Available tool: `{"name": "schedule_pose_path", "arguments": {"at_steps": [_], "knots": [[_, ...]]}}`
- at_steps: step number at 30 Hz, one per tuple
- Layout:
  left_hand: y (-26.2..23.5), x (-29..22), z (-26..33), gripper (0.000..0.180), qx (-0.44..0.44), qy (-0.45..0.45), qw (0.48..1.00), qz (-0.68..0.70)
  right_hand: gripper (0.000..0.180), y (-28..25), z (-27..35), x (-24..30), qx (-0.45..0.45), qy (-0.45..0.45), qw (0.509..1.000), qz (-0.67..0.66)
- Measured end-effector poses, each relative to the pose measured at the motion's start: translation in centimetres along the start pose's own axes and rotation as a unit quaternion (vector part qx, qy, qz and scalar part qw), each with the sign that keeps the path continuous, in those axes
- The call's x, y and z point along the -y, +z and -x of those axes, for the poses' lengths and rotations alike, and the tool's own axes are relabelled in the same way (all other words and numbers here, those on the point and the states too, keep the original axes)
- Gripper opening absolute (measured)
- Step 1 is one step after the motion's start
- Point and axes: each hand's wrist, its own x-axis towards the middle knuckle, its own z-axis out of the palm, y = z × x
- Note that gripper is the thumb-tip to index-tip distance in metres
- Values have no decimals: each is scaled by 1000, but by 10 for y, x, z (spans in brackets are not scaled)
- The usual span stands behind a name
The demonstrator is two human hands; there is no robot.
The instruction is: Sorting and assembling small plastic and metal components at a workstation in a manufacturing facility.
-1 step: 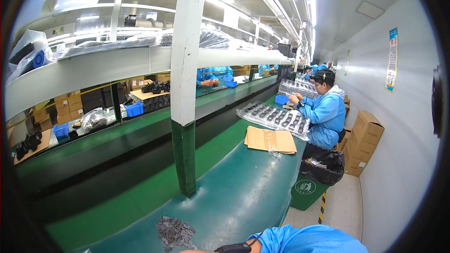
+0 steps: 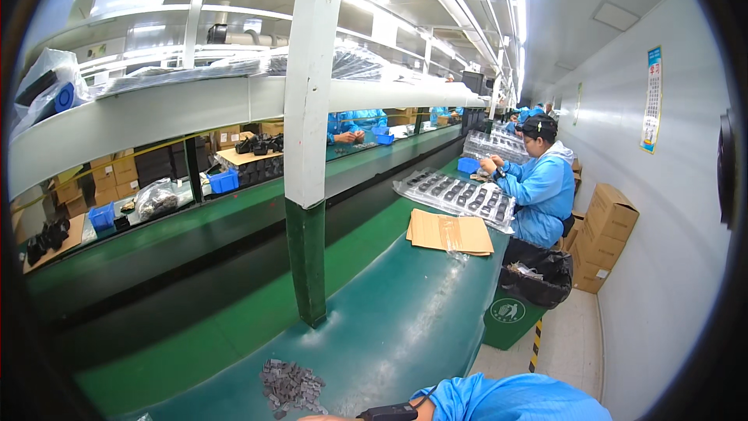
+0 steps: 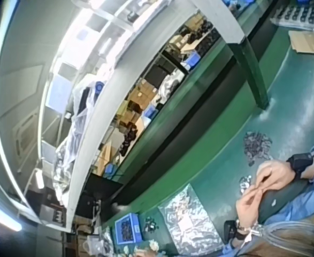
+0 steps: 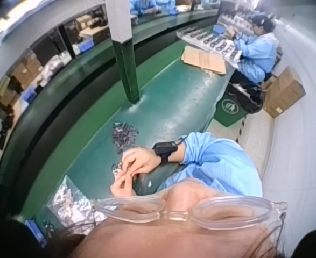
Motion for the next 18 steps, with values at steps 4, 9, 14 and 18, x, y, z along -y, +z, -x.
{"name": "schedule_pose_path", "arguments": {"at_steps": [4,9,14,18], "knots": [[4,-5,-1,12,-12,-11,1000,16,4,0,-1,3,-22,0,1000,16],[1,7,2,11,-24,-35,998,42,5,2,-1,3,-25,0,999,19],[1,10,1,11,-18,-30,999,29,3,5,1,1,-38,6,999,15],[4,7,0,10,-20,-45,997,63,2,3,-2,6,-40,-9,997,58]]}}
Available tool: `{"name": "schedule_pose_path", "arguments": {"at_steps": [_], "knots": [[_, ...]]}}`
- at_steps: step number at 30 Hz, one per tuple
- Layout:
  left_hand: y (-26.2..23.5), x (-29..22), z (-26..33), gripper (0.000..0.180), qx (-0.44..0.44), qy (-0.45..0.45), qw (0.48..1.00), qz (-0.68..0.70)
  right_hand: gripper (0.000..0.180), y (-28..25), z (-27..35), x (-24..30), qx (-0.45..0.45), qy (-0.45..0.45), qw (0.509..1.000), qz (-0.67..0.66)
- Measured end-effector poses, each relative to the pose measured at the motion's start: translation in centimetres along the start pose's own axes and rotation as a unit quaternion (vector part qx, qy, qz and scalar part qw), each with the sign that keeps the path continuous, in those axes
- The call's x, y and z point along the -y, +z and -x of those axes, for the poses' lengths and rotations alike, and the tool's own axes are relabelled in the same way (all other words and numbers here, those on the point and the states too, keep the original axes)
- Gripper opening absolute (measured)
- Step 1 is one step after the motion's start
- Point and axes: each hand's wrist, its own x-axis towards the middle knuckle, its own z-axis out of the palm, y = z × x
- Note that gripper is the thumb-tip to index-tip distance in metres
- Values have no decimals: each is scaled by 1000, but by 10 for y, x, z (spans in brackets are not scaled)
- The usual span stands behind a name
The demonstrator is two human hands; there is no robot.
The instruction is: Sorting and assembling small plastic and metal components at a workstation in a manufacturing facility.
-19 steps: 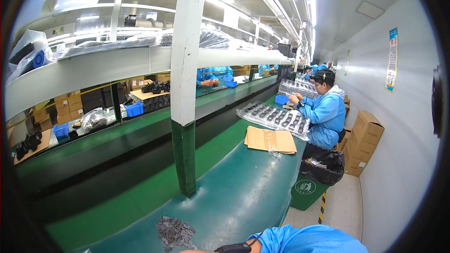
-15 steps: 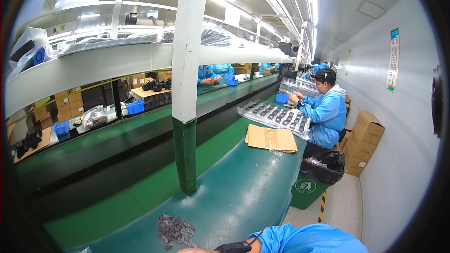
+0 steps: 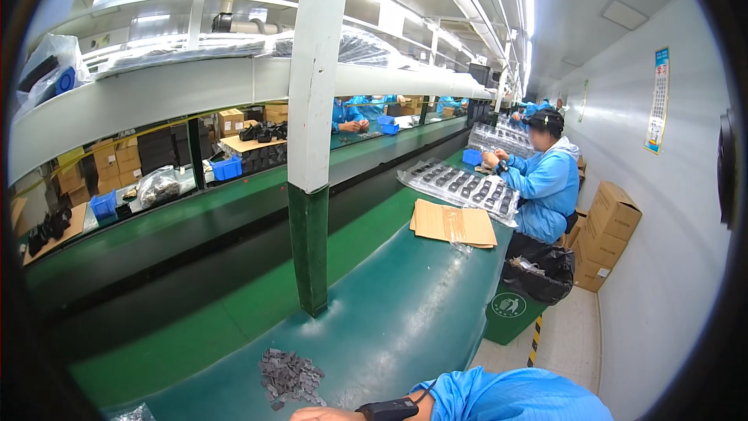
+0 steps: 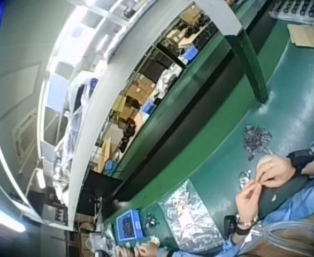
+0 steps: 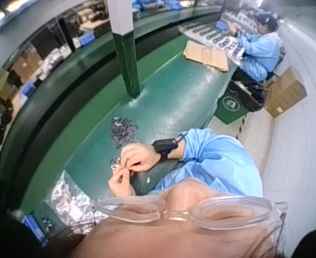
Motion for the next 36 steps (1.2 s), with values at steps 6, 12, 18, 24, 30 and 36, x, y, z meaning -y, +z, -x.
{"name": "schedule_pose_path", "arguments": {"at_steps": [6,12,18,24,30,36], "knots": [[-1,0,0,10,-9,-11,1000,13,2,0,-1,-2,5,-9,1000,19],[0,0,0,11,-10,8,1000,11,4,-1,0,-3,8,2,1000,11],[1,-1,1,12,-12,16,1000,13,6,-1,-1,0,14,14,1000,2],[2,-6,0,11,-16,29,999,-6,8,0,-1,-2,16,16,1000,-9],[0,-7,-4,9,-7,28,1000,12,9,0,-4,-3,17,16,1000,-8],[-9,4,-9,10,29,37,998,46,10,-2,-4,-5,37,14,999,-18]]}}
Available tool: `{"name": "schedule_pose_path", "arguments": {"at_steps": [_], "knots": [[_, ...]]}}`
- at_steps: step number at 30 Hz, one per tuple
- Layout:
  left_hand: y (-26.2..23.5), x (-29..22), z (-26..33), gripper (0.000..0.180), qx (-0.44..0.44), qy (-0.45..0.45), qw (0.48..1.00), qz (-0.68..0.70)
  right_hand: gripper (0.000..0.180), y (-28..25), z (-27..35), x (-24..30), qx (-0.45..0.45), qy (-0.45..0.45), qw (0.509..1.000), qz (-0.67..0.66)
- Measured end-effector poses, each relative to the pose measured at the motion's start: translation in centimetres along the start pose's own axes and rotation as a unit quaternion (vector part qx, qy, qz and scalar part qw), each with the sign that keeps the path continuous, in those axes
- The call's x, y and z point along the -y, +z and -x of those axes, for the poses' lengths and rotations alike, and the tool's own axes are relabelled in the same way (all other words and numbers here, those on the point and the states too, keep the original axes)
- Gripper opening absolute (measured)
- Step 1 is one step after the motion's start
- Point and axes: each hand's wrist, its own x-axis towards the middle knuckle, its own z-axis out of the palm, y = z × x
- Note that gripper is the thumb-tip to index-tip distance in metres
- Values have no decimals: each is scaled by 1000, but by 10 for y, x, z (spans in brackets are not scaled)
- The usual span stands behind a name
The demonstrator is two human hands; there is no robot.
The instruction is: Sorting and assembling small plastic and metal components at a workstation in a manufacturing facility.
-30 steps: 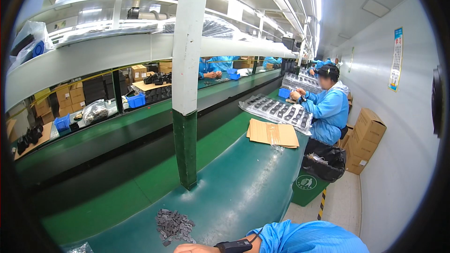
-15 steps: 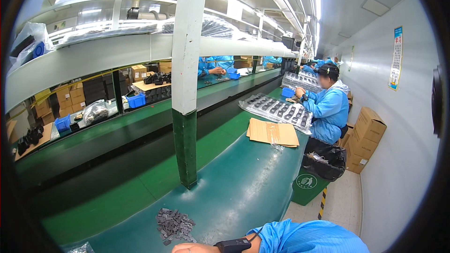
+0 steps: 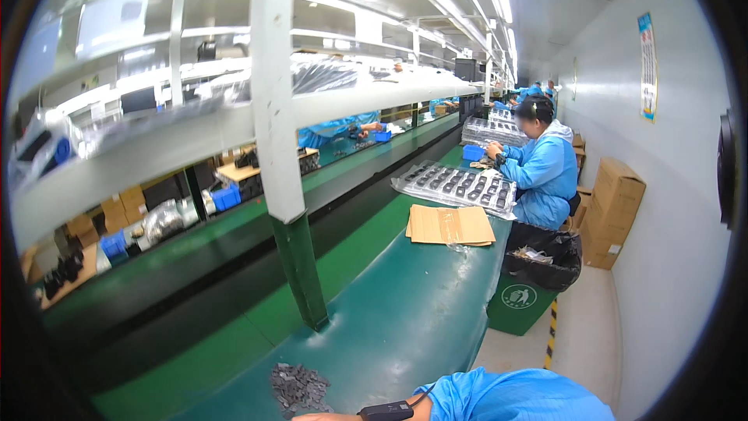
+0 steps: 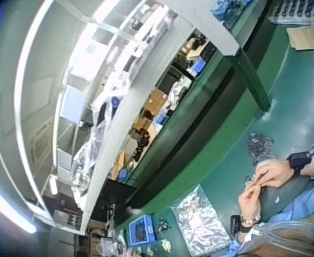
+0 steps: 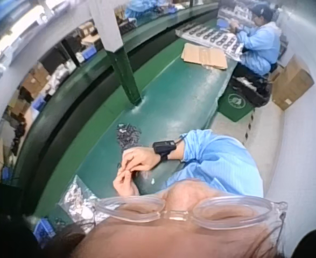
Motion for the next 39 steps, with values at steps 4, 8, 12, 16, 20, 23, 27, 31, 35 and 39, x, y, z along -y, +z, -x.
{"name": "schedule_pose_path", "arguments": {"at_steps": [4,8,12,16,20,23,27,31,35,39], "knots": [[0,0,2,13,-24,-60,998,10,9,2,6,-4,12,7,1000,-15],[-2,8,0,17,-22,-87,996,11,8,-2,8,-2,5,-9,1000,-8],[0,5,-4,19,-25,-82,995,54,8,-9,-1,-3,32,-60,996,61],[-3,7,-3,20,-28,-74,995,58,9,-6,-1,-8,13,-83,992,97],[6,5,-7,22,-47,-76,994,58,8,-9,3,-10,-8,-86,990,111],[3,6,-6,23,-51,-67,995,59,8,-4,2,-11,-21,-85,991,104],[3,5,-5,23,-40,-60,995,62,7,-2,5,-10,-38,-80,990,107],[8,-2,-1,23,-50,-51,996,61,6,1,1,-11,-29,-100,991,81],[10,-3,-3,18,-74,-102,992,21,4,-6,6,-7,-17,-67,992,104],[8,3,-7,14,-75,-82,994,-5,5,-8,11,-11,-20,-72,988,133]]}}
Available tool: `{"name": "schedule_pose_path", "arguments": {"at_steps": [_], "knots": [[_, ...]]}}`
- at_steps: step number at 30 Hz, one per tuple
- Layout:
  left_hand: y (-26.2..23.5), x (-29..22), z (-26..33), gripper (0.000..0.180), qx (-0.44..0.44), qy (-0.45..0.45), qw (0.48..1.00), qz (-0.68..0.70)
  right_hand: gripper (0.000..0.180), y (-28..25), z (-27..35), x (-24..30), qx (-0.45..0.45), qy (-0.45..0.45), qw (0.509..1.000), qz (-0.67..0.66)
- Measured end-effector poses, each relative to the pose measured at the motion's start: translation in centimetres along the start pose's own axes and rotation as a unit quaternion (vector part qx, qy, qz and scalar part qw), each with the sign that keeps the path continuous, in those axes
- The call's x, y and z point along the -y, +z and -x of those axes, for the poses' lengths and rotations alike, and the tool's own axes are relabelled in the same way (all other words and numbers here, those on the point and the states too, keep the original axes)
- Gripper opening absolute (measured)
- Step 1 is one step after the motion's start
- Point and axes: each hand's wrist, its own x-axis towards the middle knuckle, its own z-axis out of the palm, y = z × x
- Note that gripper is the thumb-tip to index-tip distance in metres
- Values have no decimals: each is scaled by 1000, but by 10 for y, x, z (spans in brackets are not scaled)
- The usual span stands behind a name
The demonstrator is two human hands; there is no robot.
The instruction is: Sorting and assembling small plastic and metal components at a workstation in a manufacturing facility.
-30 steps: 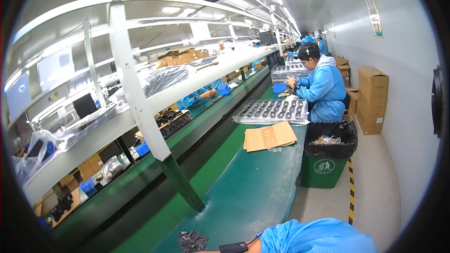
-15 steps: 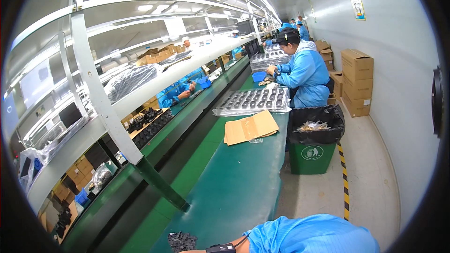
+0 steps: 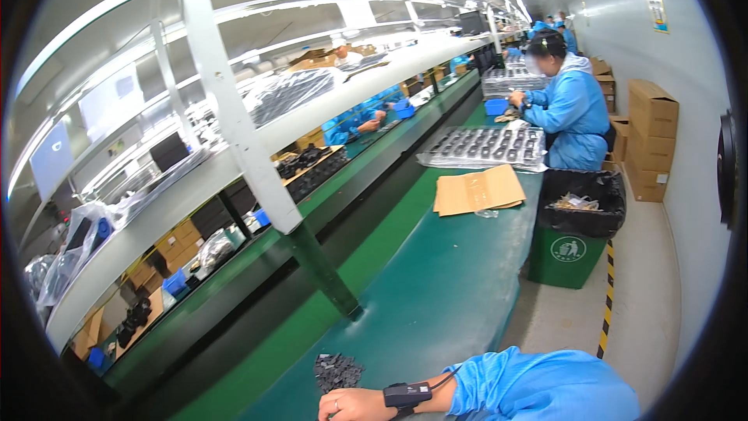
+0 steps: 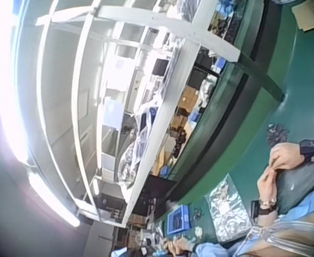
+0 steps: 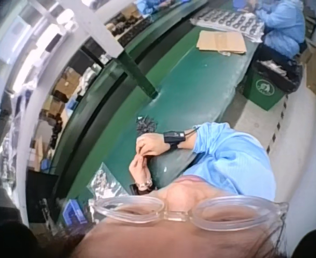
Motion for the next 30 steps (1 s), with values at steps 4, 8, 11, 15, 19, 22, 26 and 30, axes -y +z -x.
{"name": "schedule_pose_path", "arguments": {"at_steps": [4,8,11,15,19,22,26,30], "knots": [[0,0,3,18,-19,23,999,-33,6,4,1,0,4,6,1000,-12],[5,0,5,22,-25,26,999,-23,8,5,2,-1,6,27,998,-52],[6,-3,9,22,-4,28,999,-17,8,4,3,0,7,22,998,-54],[-2,1,6,20,28,40,998,-35,15,1,7,0,39,57,992,-103],[-4,2,7,19,21,48,997,-60,14,-1,5,4,46,67,991,-106],[-9,5,7,19,11,41,997,-65,14,-1,4,4,48,67,990,-111],[-14,10,3,20,38,48,996,-59,16,-5,0,5,44,62,992,-105],[-5,5,6,21,38,36,999,-15,15,1,7,0,42,62,993,-92]]}}
